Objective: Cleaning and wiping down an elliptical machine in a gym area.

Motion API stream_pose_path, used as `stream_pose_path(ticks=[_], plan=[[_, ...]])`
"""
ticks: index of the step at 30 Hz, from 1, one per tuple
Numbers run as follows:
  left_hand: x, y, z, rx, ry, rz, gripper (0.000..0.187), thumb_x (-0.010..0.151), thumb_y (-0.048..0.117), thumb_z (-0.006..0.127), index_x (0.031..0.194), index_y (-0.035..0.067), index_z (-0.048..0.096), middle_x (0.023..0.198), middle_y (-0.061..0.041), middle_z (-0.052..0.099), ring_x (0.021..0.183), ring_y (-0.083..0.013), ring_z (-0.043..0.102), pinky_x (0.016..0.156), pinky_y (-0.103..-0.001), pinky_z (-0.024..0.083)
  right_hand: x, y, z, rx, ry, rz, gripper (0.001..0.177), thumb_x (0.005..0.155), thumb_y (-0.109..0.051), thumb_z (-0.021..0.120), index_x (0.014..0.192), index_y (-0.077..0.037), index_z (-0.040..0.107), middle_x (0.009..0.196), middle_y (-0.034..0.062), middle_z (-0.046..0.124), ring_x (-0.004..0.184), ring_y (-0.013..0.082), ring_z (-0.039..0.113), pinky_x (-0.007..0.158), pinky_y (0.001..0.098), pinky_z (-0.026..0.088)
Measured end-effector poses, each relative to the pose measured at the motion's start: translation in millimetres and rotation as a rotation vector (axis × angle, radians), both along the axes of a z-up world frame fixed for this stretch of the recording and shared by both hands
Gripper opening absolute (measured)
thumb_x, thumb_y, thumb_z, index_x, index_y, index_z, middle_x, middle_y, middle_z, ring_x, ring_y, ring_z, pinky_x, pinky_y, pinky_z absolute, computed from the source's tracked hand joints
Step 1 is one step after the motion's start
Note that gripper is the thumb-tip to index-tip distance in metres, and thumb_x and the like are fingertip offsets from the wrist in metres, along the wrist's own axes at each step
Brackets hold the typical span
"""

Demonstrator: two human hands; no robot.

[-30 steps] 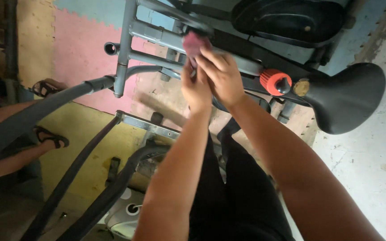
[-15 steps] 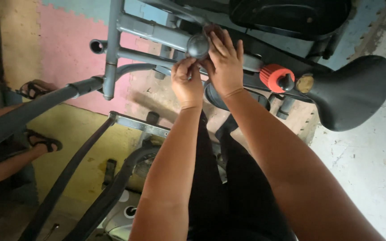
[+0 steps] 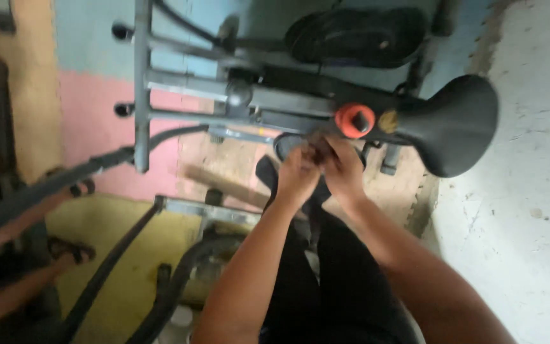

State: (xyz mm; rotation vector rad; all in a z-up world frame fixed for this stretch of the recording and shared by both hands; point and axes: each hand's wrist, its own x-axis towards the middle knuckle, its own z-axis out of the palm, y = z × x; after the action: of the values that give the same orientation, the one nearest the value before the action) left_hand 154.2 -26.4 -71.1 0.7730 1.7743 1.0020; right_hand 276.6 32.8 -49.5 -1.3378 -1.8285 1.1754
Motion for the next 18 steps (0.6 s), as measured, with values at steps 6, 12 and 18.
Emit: stream_pose_path(ticks=[6,12,18], plan=[[36.6,53.0,-42.4,0.249,0.451,-0.116,0.076,0.073,0.011,0.081,0.140,0.002,0.046,0.132,-0.024,0.060,0.127,-0.0420,0.055,0.109,-0.048,0.046,112.8,-10.0,-50.5,-0.442,0.447,-0.396,0.034,0.097,0.006,0.051,0.128,0.002,0.063,0.111,0.0053,0.067,0.098,0.0132,0.065,0.088,0.0268,0.056],[59.4,116.3,-85.2,0.294,0.565,-0.340,0.102,0.061,0.022,0.092,0.147,0.002,0.041,0.142,-0.030,0.051,0.133,-0.0447,0.048,0.111,-0.054,0.034,138.5,11.2,-26.4,-0.388,0.542,-0.550,0.036,0.097,0.004,0.046,0.128,0.001,0.063,0.114,0.0024,0.068,0.102,0.0105,0.065,0.092,0.0245,0.053],[54.7,127.9,-113.0,0.189,0.479,-0.459,0.064,0.081,0.027,0.086,0.140,0.019,0.062,0.139,-0.014,0.062,0.122,-0.0374,0.060,0.106,-0.044,0.050,158.1,-6.1,-47.2,-0.472,0.489,-0.661,0.032,0.098,0.001,0.050,0.126,0.000,0.065,0.113,0.0025,0.068,0.103,0.0115,0.064,0.093,0.0281,0.053]])
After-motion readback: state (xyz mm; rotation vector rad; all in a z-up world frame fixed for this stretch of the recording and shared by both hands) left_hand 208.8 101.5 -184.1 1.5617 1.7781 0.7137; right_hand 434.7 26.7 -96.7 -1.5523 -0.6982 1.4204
